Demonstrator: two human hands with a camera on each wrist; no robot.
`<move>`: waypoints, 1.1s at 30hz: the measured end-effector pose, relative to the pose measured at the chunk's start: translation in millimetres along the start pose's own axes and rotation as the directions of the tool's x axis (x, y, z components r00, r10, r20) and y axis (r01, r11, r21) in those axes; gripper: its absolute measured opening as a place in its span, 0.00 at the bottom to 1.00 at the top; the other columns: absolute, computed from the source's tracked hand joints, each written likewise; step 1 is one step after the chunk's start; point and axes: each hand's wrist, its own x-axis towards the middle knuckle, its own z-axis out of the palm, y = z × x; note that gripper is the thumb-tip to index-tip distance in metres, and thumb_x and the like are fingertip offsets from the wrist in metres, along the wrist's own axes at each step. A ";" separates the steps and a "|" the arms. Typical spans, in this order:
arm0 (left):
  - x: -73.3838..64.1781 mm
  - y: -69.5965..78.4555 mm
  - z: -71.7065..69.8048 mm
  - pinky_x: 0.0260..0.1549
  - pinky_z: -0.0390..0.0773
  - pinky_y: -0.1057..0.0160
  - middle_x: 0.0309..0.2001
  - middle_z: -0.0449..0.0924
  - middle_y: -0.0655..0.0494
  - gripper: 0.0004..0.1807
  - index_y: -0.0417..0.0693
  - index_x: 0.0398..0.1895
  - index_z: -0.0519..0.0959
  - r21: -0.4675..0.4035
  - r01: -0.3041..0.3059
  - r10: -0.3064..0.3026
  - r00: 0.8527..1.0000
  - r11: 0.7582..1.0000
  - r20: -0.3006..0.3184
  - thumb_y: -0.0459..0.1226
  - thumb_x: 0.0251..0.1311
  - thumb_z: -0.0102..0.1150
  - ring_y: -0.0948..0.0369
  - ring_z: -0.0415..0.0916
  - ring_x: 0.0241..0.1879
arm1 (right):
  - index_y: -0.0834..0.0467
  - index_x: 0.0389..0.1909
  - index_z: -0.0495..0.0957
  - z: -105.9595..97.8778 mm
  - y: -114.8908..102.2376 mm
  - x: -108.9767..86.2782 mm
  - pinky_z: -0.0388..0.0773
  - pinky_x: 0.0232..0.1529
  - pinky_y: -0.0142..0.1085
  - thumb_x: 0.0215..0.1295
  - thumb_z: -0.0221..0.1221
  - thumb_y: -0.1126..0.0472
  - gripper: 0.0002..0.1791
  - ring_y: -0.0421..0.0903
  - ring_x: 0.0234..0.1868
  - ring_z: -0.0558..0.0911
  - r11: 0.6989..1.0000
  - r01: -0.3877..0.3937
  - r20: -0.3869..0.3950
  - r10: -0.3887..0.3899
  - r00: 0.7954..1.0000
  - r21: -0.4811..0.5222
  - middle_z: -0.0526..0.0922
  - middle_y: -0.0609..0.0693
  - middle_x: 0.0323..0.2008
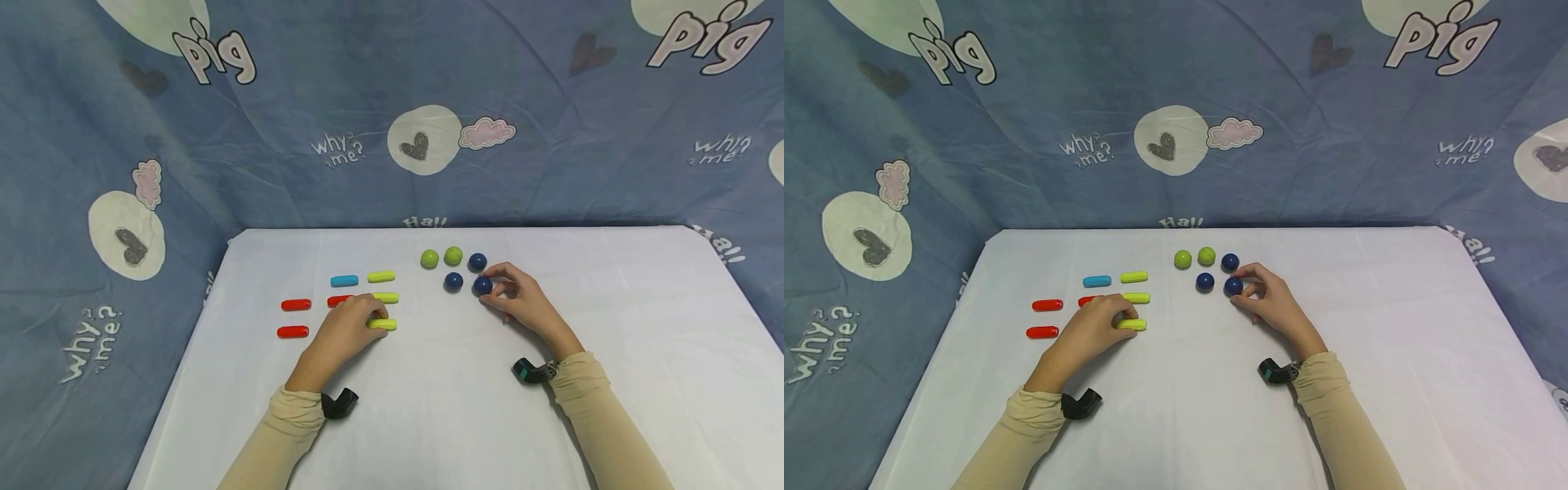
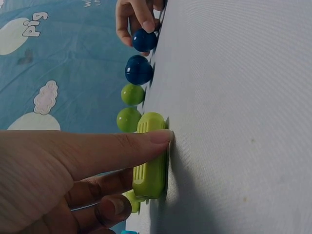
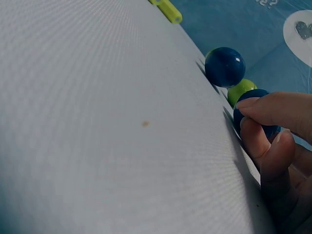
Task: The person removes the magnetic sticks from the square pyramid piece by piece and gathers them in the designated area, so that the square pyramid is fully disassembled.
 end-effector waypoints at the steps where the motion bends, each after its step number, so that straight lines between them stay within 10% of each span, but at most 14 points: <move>1: -0.1 0.0 -0.1 0.43 0.81 0.58 0.38 0.85 0.60 0.11 0.51 0.37 0.87 0.001 0.000 0.000 1.000 1.000 0.001 0.36 0.52 0.80 0.61 0.77 0.37 | 0.60 0.61 0.74 0.1 -0.2 -0.1 0.77 0.17 0.35 0.65 0.69 0.66 0.25 0.39 0.28 0.80 1.000 0.000 0.000 0.000 1.000 0.000 0.83 0.64 0.48; 33: -0.8 1.1 -1.6 0.43 0.82 0.59 0.38 0.84 0.59 0.12 0.51 0.38 0.87 -0.014 -0.018 0.018 1.000 1.000 -0.015 0.39 0.52 0.80 0.60 0.79 0.39 | 0.61 0.63 0.74 -0.4 2.8 -3.2 0.76 0.16 0.35 0.65 0.69 0.67 0.27 0.40 0.21 0.77 1.000 0.007 -0.003 -0.007 1.000 0.002 0.85 0.66 0.37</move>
